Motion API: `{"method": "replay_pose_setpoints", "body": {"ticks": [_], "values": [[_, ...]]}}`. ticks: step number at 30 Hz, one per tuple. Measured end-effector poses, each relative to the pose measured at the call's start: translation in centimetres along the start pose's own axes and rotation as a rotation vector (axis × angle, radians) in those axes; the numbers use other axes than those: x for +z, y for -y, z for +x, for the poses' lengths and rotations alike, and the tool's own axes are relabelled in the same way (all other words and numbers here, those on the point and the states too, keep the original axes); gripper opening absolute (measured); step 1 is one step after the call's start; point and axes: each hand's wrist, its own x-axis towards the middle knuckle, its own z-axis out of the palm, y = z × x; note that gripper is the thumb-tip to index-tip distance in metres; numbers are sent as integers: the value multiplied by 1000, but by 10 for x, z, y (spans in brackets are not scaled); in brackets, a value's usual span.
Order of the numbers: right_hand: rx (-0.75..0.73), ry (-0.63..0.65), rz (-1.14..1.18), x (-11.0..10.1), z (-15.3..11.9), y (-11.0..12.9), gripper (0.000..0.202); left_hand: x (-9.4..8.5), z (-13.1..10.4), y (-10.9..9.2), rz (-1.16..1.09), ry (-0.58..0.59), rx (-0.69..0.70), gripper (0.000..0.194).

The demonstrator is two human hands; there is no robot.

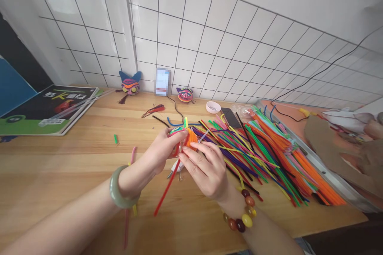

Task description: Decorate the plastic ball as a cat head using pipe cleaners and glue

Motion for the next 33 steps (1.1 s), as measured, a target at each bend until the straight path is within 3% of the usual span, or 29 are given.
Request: {"method": "replay_pose_setpoints", "body": {"ticks": [19, 33], "values": [[5, 4, 33, 2, -1, -1, 23, -1, 0, -2, 12, 33, 5, 35], [6, -31, 63, 3, 3, 2, 21, 2, 1, -3, 119, -85, 101, 39]]}}
